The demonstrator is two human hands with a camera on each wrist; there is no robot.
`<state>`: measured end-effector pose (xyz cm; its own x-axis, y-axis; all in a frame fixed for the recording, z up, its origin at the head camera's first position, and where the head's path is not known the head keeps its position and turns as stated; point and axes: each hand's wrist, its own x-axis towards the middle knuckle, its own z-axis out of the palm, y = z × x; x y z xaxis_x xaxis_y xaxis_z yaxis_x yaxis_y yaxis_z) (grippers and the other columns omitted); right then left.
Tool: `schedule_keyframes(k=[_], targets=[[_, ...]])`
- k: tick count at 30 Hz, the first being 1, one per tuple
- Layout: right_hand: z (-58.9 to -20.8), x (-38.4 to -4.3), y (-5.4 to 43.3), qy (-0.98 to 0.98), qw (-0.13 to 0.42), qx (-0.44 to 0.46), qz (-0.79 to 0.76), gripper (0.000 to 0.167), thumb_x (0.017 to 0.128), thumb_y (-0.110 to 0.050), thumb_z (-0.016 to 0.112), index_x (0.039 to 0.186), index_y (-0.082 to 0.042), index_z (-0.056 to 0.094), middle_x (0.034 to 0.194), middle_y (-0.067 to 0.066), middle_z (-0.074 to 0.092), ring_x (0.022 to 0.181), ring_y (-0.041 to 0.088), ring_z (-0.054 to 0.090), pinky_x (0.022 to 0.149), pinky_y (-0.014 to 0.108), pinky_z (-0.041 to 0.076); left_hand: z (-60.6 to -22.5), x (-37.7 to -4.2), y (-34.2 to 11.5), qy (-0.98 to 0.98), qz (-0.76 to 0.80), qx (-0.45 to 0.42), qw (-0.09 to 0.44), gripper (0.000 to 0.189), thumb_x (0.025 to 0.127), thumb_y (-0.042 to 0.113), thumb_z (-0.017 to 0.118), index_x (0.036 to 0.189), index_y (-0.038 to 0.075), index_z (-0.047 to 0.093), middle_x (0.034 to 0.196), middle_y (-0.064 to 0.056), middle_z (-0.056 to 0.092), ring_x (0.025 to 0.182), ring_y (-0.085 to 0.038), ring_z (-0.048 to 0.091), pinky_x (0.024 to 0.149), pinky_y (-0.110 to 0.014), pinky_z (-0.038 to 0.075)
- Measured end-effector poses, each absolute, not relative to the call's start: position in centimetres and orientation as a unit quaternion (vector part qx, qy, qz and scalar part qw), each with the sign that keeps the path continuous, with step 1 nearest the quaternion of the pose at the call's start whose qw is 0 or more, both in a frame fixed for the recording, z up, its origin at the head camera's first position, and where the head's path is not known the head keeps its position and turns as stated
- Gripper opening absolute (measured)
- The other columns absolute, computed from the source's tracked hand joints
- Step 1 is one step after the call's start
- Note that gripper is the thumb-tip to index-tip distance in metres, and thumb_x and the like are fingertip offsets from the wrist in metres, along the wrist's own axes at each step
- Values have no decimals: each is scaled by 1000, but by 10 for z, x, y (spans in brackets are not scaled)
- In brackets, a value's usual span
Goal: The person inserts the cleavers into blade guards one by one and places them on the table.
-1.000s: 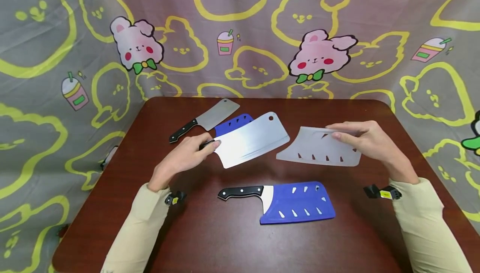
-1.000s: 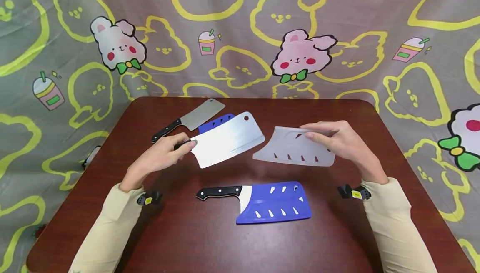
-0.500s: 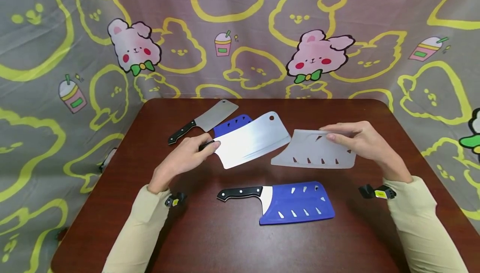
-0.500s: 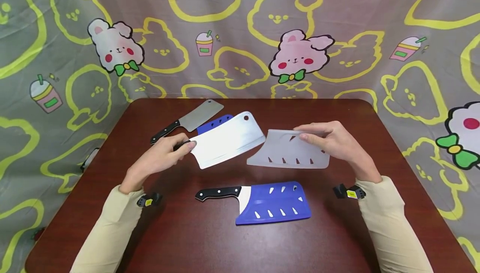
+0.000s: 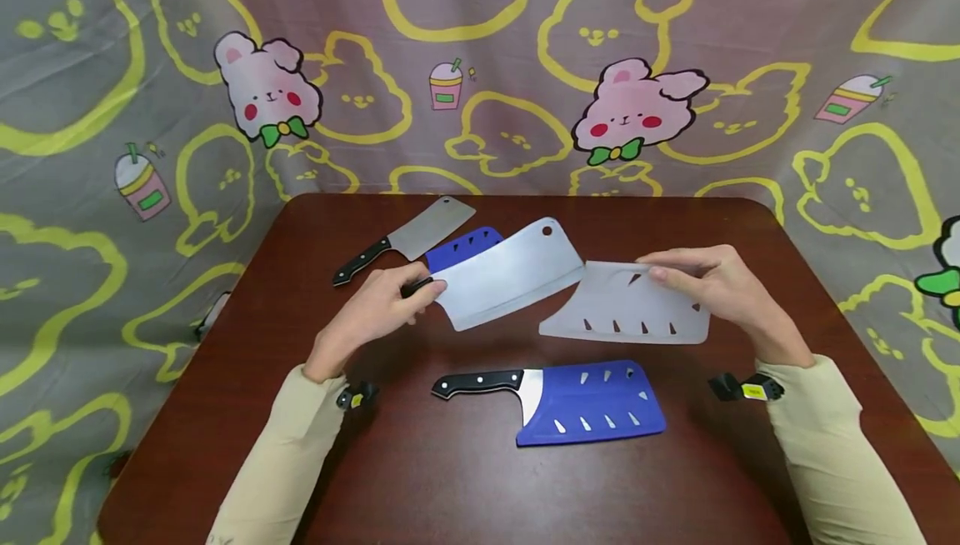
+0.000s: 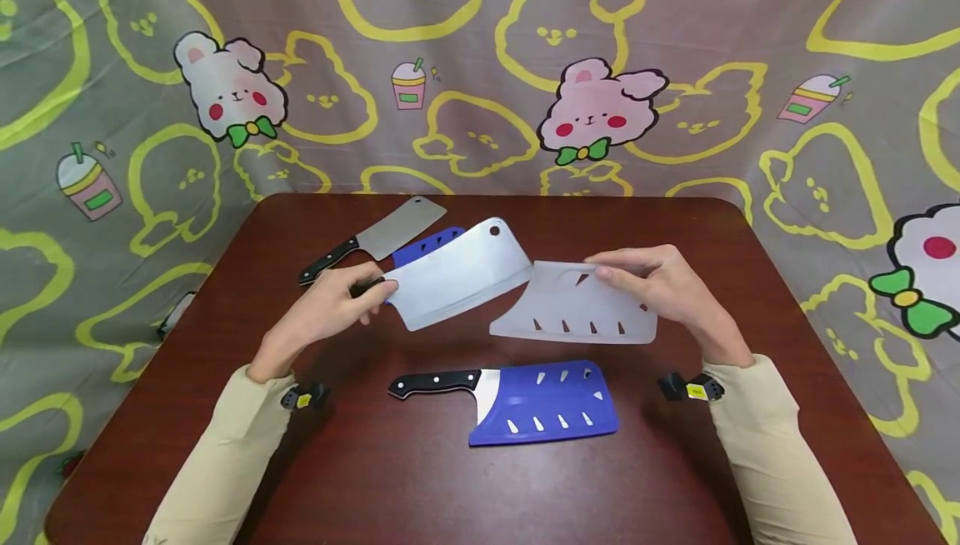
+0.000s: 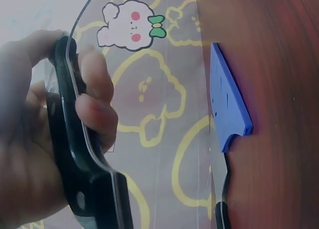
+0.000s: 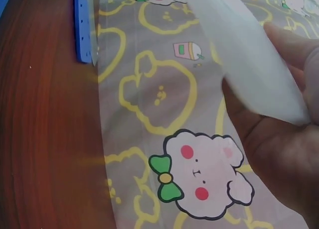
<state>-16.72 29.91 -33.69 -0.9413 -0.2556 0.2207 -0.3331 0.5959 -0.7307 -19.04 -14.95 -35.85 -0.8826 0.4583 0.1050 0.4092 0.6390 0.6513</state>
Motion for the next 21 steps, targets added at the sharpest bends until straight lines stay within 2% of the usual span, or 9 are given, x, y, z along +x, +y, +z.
schedule_keyframes(k=[4, 7, 15, 17, 21], targets=[[-339, -168, 298, -879, 77, 179, 435, 20, 91, -12, 69, 110, -9, 74, 90, -20, 71, 69, 10, 71, 62, 25, 57, -357, -190, -150, 904, 352, 239, 41, 30, 96, 48, 59, 88, 19, 60, 69, -9, 63, 53, -14, 56, 55, -31, 47], [-340, -168, 298, -865, 98, 197, 452, 18, 89, -5, 70, 107, -4, 74, 90, -21, 71, 68, 8, 70, 61, 23, 56, -354, -190, -151, 906, 351, 235, 34, 28, 95, 48, 60, 87, 21, 60, 66, -9, 62, 51, -14, 55, 52, -31, 45], [-341, -166, 296, -834, 146, 242, 473, 18, 84, 9, 68, 102, 4, 73, 92, -22, 72, 72, 2, 70, 61, 19, 55, -348, -188, -153, 901, 346, 261, 21, 24, 94, 47, 62, 89, 24, 67, 61, -2, 58, 49, -13, 53, 50, -28, 43], [-340, -165, 296, -832, 150, 244, 475, 18, 84, 10, 68, 101, 5, 73, 91, -22, 72, 71, 2, 70, 60, 19, 55, -346, -186, -152, 900, 341, 270, 28, 24, 94, 46, 63, 90, 23, 68, 58, 0, 56, 48, -12, 51, 51, -28, 42], [-336, -164, 292, -833, 156, 242, 472, 16, 84, 9, 69, 98, 4, 73, 88, -22, 72, 69, 2, 70, 59, 20, 55, -341, -180, -152, 897, 328, 291, 53, 25, 93, 44, 64, 101, 22, 72, 57, 5, 54, 51, -10, 52, 55, -28, 43]])
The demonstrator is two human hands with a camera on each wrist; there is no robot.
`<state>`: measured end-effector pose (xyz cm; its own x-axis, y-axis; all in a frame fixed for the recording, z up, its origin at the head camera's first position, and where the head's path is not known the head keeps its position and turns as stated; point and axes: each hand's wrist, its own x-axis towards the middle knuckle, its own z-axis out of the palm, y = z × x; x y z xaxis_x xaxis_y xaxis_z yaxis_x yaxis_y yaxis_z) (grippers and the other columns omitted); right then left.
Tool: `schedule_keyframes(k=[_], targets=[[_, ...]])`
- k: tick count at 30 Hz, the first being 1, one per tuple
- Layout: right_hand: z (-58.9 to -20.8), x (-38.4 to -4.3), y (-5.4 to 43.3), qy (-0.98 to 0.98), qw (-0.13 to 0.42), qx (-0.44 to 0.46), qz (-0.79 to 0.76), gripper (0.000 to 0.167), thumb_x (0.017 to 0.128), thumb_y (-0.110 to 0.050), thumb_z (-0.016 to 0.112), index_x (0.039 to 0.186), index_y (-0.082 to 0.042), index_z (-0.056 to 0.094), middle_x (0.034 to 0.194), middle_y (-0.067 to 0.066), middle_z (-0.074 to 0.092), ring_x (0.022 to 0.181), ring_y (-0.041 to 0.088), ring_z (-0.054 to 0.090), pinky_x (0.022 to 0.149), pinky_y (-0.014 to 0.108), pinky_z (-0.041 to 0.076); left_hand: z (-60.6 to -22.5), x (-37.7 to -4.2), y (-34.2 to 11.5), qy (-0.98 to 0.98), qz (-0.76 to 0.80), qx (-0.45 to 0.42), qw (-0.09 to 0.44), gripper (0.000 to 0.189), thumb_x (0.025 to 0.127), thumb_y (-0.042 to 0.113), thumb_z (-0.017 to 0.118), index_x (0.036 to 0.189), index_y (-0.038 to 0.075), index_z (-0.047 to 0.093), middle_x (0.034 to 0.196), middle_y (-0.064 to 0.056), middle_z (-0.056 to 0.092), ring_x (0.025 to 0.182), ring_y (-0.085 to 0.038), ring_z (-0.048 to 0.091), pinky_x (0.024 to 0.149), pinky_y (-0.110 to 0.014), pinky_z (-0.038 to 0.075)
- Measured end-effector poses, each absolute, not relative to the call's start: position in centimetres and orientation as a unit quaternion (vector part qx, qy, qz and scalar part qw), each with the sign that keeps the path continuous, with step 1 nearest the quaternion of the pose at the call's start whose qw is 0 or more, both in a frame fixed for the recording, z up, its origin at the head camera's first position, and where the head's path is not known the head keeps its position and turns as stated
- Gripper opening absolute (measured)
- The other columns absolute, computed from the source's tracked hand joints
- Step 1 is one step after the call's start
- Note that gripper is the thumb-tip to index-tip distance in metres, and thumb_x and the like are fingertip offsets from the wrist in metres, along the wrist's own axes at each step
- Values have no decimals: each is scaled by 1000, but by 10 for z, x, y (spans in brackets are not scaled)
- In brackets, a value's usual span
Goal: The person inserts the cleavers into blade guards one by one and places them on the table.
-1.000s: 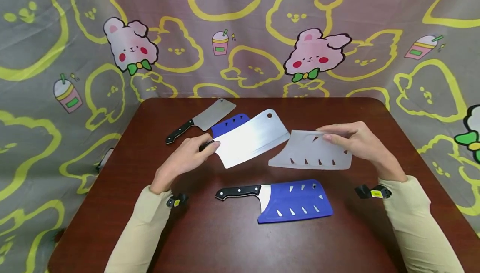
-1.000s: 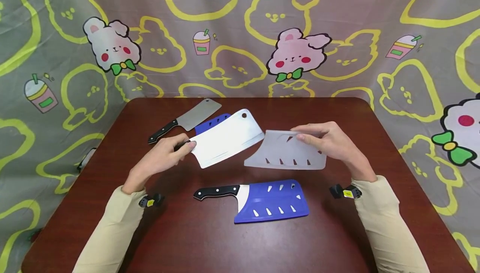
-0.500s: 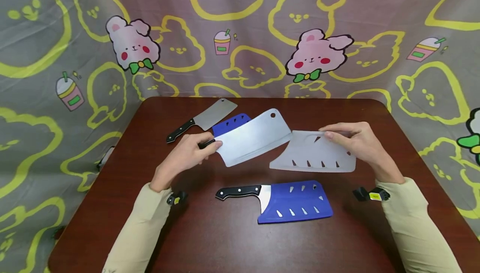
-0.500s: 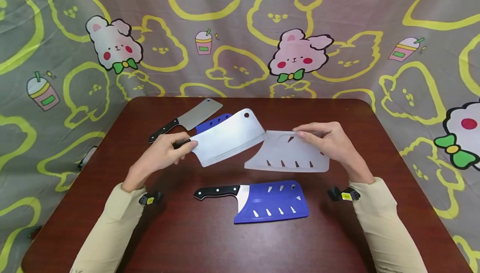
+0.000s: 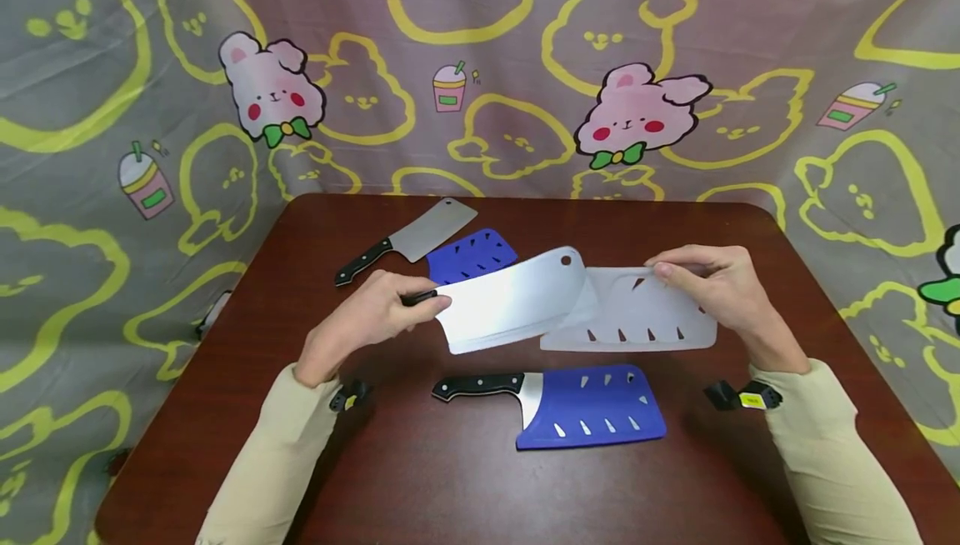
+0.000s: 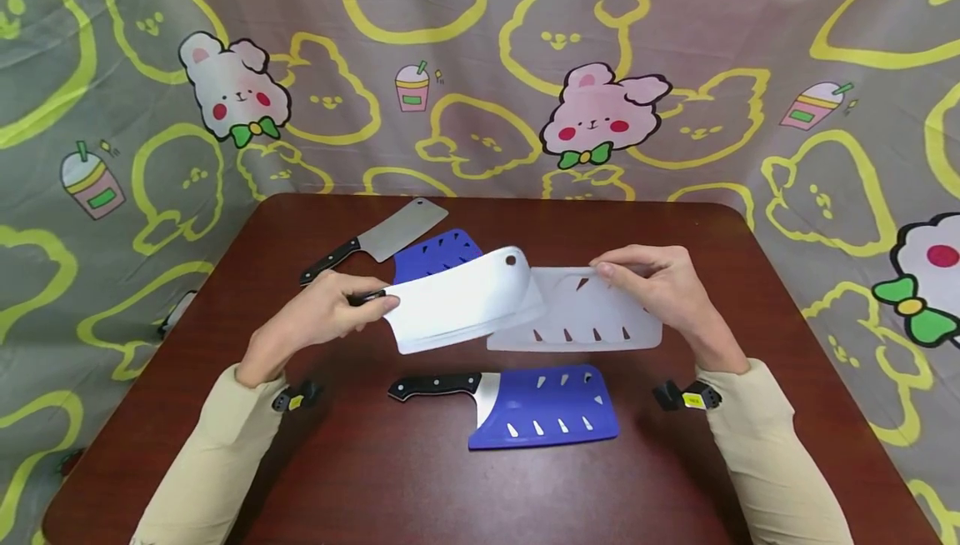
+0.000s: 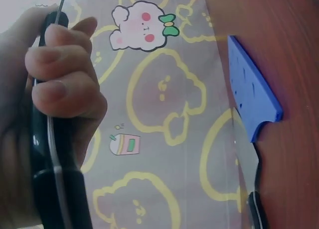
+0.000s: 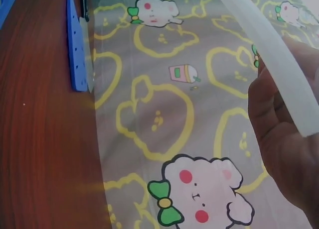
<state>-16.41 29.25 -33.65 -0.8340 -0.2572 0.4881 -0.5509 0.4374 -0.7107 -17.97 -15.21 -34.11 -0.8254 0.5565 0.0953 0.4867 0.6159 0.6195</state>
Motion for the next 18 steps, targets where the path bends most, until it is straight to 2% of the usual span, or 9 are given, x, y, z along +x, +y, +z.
schedule_keyframes(k=[3, 7, 11, 14, 18], targets=[[-335, -163, 291, -834, 156, 237, 472, 15, 84, 9, 69, 97, 4, 73, 86, -21, 72, 68, 2, 69, 57, 20, 55, -338, -175, -152, 896, 319, 299, 70, 30, 94, 43, 64, 113, 21, 73, 60, 5, 57, 53, -9, 53, 58, -28, 45], [-335, -163, 288, -834, 153, 232, 477, 14, 84, 8, 69, 97, 4, 73, 86, -21, 71, 68, 2, 69, 57, 21, 55, -335, -173, -153, 900, 308, 297, 84, 32, 94, 41, 64, 116, 19, 72, 61, 6, 57, 52, -9, 53, 58, -28, 45], [-336, -163, 286, -833, 154, 241, 474, 13, 84, 9, 69, 96, 4, 73, 86, -22, 71, 69, 2, 69, 57, 21, 55, -333, -173, -155, 897, 302, 310, 87, 23, 95, 39, 64, 99, 18, 72, 55, 8, 51, 49, -7, 49, 55, -26, 42], [-336, -164, 285, -831, 152, 252, 471, 14, 83, 10, 69, 94, 3, 73, 86, -22, 71, 69, 2, 69, 57, 21, 54, -332, -173, -155, 890, 302, 331, 90, 23, 94, 38, 64, 98, 17, 72, 57, 6, 53, 47, -6, 48, 54, -25, 41], [-335, -166, 283, -829, 141, 275, 466, 16, 81, 12, 70, 92, 1, 74, 86, -22, 71, 70, 2, 70, 57, 21, 54, -334, -171, -155, 884, 291, 353, 101, 30, 94, 40, 65, 113, 18, 73, 68, 7, 63, 50, -4, 51, 56, -23, 45]])
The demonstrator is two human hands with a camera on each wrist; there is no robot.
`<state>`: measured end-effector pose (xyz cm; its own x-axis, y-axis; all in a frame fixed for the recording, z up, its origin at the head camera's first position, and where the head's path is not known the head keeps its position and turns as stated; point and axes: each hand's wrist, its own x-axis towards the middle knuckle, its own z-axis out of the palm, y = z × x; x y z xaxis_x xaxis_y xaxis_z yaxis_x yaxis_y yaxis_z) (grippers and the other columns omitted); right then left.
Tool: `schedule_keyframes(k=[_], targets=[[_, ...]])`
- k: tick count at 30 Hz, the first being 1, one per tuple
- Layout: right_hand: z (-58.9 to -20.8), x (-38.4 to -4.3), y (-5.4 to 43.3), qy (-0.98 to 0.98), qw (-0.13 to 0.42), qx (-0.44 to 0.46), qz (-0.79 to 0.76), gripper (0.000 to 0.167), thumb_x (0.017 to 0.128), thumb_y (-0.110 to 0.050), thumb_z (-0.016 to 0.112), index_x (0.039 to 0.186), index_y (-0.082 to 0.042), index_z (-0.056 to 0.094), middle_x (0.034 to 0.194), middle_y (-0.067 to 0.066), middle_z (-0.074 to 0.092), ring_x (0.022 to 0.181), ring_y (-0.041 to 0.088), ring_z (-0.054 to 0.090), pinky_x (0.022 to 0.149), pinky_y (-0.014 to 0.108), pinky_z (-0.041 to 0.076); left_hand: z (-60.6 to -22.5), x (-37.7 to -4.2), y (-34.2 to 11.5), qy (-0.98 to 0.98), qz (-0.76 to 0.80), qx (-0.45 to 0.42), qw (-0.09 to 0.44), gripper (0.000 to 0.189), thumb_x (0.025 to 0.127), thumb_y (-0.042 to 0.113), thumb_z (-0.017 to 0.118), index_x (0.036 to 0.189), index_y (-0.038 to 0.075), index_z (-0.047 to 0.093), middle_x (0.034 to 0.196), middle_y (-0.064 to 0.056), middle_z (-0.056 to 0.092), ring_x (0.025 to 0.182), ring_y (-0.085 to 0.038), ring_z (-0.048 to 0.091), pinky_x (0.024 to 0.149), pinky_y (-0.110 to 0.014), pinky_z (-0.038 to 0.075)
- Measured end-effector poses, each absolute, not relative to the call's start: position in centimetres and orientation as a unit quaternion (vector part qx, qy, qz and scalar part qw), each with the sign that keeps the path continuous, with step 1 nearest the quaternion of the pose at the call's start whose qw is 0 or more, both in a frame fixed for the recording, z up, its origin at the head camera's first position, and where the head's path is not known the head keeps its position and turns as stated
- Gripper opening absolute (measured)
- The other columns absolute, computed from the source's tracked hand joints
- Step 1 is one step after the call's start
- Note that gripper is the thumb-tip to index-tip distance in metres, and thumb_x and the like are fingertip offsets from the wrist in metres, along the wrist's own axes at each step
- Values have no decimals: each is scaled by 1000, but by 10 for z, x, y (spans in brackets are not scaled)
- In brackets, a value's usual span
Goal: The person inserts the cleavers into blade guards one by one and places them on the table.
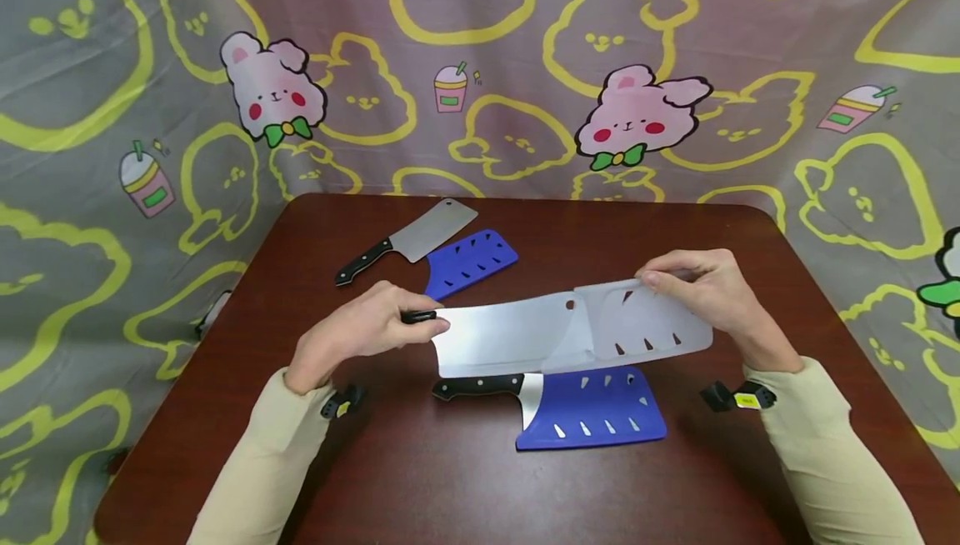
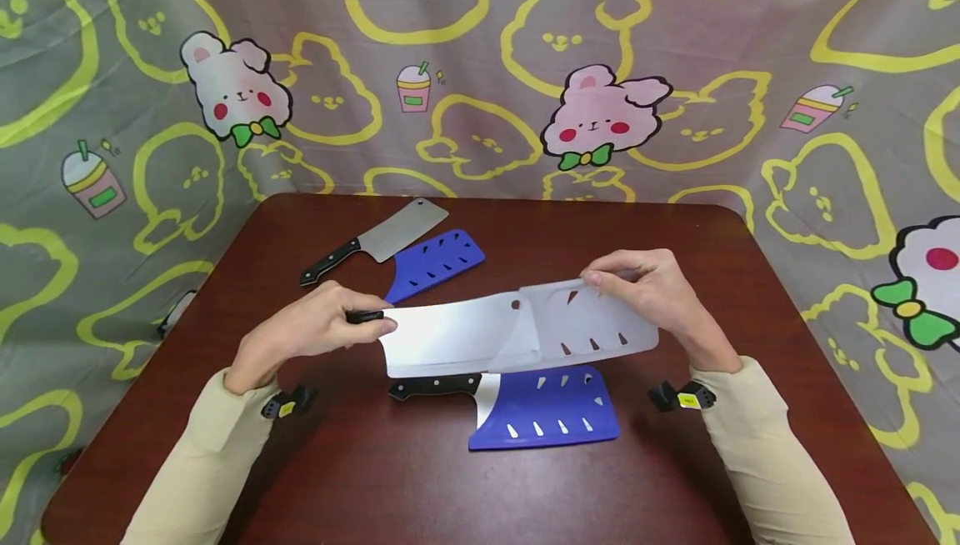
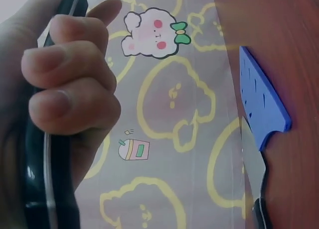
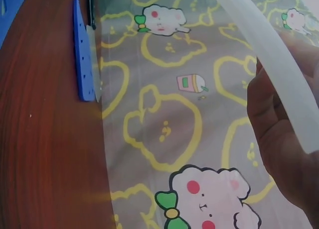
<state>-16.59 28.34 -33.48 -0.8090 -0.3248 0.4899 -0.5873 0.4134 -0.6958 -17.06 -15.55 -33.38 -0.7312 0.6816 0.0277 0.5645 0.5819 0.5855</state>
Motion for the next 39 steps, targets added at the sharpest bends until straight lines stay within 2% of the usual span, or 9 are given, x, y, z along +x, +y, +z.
schedule_keyframes(k=[2, 4, 11, 15, 20, 24, 27, 34, 39], targets=[[-334, -166, 283, -826, 142, 283, 466, 17, 80, 12, 70, 91, 1, 74, 86, -21, 71, 71, 1, 70, 58, 20, 54, -334, -169, -154, 883, 290, 354, 102, 30, 94, 39, 65, 114, 18, 73, 72, 8, 65, 51, -4, 52, 57, -24, 46], [-334, -165, 282, -824, 154, 281, 468, 17, 80, 14, 70, 91, 1, 74, 86, -22, 71, 70, 0, 70, 57, 19, 53, -334, -168, -152, 885, 290, 350, 97, 26, 94, 38, 65, 111, 20, 73, 67, 8, 62, 50, -4, 52, 56, -24, 46], [-335, -162, 276, -837, 141, 245, 468, 11, 84, 4, 71, 94, 0, 74, 85, -16, 72, 70, 3, 68, 57, 21, 51, -334, -169, -129, 872, 288, 383, 93, 31, 96, 40, 61, 112, 17, 72, 92, 6, 73, 66, -1, 55, 65, -23, 48], [-334, -162, 280, -852, 137, 204, 462, 9, 88, -3, 70, 96, -3, 73, 83, -12, 72, 69, 5, 66, 57, 22, 51, -336, -171, -120, 876, 282, 380, 94, 26, 96, 39, 61, 107, 17, 72, 80, 6, 70, 58, -3, 51, 58, -23, 45], [-333, -157, 287, -857, 100, 190, 468, 11, 91, -3, 66, 100, -3, 71, 86, -17, 70, 72, 8, 68, 57, 27, 54, -337, -175, -117, 880, 281, 372, 90, 22, 96, 37, 62, 100, 17, 71, 65, 7, 60, 52, -4, 47, 53, -22, 40], [-334, -152, 285, -851, 122, 178, 478, 12, 90, -3, 67, 101, -2, 71, 89, -19, 70, 74, 6, 67, 58, 26, 54, -334, -176, -116, 884, 277, 368, 80, 24, 97, 38, 61, 100, 16, 71, 59, 9, 51, 49, -5, 45, 52, -23, 38], [-335, -150, 283, -846, 144, 171, 484, 11, 89, -2, 68, 99, -1, 72, 89, -19, 70, 74, 4, 66, 58, 24, 53, -331, -176, -115, 887, 270, 367, 75, 26, 97, 39, 60, 99, 15, 70, 59, 8, 48, 49, -5, 44, 53, -23, 38], [-336, -148, 277, -848, 141, 126, 495, 10, 89, -12, 71, 95, -4, 72, 84, -10, 70, 68, 10, 67, 56, 27, 54, -331, -171, -114, 890, 263, 362, 89, 29, 98, 37, 58, 109, 12, 69, 70, 7, 60, 57, -4, 49, 59, -23, 44], [-347, -148, 255, -834, 130, 149, 514, 11, 94, -12, 65, 91, -3, 71, 82, -11, 68, 67, 10, 66, 54, 28, 54, -338, -167, -96, 874, 271, 394, 82, 28, 100, 37, 55, 103, 11, 67, 67, 6, 53, 58, -4, 46, 56, -22, 40]])
